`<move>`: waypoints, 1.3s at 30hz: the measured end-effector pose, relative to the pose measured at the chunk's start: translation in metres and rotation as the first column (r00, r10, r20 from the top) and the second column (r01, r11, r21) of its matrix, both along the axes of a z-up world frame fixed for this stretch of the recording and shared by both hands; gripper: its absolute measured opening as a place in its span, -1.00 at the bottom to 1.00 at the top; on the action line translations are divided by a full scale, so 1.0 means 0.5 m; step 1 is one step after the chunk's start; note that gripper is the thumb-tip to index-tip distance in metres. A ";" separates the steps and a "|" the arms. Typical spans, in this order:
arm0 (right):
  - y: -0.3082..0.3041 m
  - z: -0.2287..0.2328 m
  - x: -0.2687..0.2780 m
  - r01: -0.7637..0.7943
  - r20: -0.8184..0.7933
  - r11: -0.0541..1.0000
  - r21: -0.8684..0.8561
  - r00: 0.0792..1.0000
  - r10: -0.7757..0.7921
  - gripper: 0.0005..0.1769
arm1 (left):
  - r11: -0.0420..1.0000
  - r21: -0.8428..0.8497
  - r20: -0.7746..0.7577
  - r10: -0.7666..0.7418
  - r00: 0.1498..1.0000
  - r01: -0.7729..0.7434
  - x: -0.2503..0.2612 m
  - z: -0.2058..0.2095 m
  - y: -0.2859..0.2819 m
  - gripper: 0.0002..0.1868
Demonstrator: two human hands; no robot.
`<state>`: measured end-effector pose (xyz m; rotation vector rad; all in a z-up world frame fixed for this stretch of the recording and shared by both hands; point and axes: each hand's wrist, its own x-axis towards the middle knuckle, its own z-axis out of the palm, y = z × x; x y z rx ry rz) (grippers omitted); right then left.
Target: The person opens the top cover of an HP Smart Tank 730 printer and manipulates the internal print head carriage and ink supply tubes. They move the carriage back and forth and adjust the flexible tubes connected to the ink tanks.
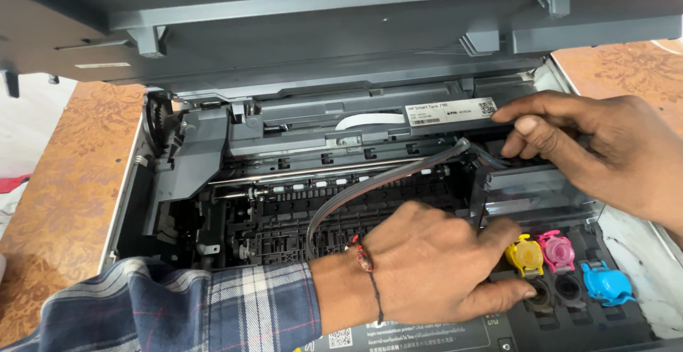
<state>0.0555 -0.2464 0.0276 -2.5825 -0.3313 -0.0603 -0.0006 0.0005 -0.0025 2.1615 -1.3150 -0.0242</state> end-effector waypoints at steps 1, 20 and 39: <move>-0.001 -0.001 0.000 0.000 -0.002 1.000 -0.006 1.000 0.000 -0.61 | 1.000 -0.001 0.002 0.002 1.000 -0.002 0.000 0.000 -0.001 -0.47; 0.004 0.004 -0.007 0.016 -0.042 0.999 0.029 0.999 -0.015 -0.61 | 0.996 -0.082 -0.042 -0.023 0.999 0.019 -0.007 -0.003 0.007 -0.55; -0.003 0.012 -0.005 0.053 -0.065 0.998 0.021 0.997 -0.052 -0.62 | 0.990 0.102 -0.084 -0.089 0.992 0.097 0.006 0.012 0.005 -0.46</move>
